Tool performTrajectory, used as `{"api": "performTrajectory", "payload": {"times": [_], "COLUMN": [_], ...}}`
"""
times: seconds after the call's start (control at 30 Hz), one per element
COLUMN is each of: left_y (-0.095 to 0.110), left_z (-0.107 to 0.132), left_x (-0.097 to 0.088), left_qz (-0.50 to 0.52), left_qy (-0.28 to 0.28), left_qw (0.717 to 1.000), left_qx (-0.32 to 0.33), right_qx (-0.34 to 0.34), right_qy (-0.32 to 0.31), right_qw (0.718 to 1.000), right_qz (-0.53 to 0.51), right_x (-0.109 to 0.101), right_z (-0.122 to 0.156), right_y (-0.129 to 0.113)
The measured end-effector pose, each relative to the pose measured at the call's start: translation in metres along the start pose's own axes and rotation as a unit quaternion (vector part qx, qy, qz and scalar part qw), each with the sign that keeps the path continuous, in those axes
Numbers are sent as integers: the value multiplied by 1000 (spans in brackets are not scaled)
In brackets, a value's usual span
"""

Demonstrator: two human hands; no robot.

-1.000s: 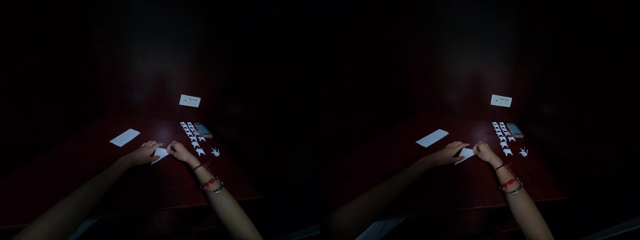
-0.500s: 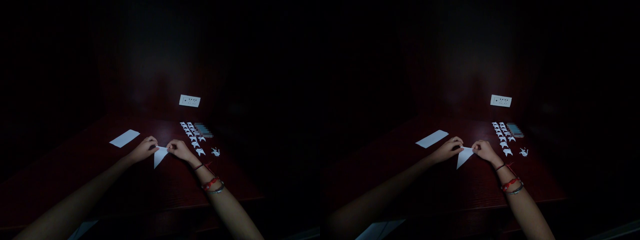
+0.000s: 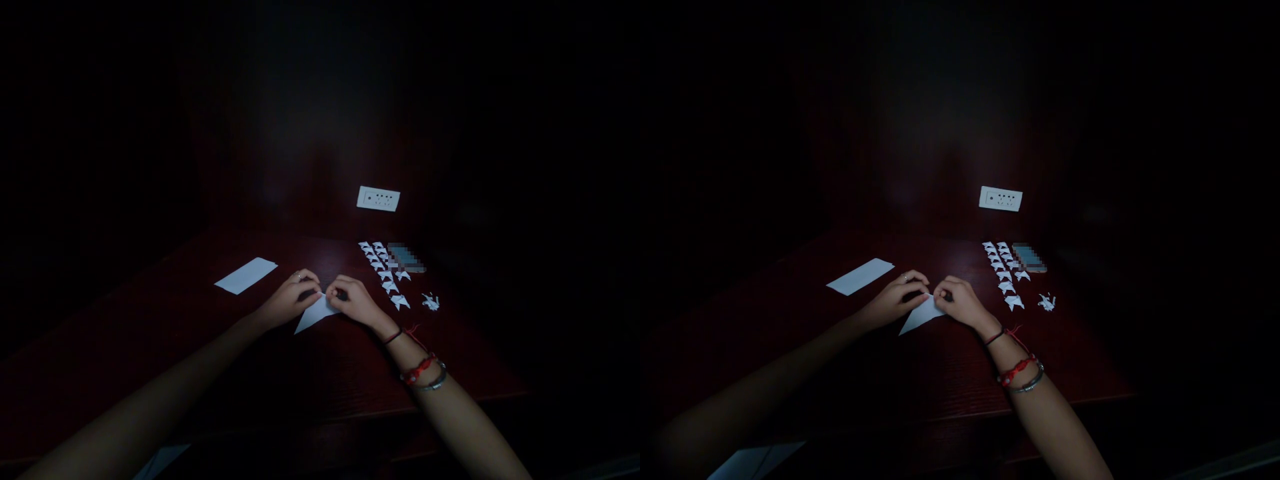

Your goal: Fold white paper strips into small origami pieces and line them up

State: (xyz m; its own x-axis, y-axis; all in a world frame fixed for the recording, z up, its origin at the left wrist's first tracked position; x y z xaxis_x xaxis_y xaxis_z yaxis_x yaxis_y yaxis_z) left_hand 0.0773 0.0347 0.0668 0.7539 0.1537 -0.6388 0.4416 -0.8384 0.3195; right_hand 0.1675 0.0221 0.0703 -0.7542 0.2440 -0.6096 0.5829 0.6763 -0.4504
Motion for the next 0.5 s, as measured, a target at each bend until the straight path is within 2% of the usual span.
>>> {"api": "performTrajectory", "payload": {"times": [0.5], "left_y": [6], "left_z": [-2], "left_x": [-4], "left_qz": [9], "left_qy": [16], "left_qw": [1000], "left_qx": [-20], "right_qx": [14], "right_qy": [6], "right_qw": [1000], "right_qz": [-28], "right_x": [3], "right_z": [1], "right_y": [4]}}
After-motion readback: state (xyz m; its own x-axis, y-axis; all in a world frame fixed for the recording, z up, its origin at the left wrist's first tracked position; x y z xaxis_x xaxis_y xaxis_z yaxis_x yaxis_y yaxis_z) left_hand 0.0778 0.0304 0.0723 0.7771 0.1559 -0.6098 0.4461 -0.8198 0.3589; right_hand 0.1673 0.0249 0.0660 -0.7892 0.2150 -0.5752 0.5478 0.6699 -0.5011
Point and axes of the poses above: each hand's wrist, its own z-axis away from the middle knuckle, its own x-axis out of the palm, y = z × x, the point moved 8 cm from there along -z, towards the middle knuckle, and after that the axes turned 12 degrees about y, right-handed, at the moved point
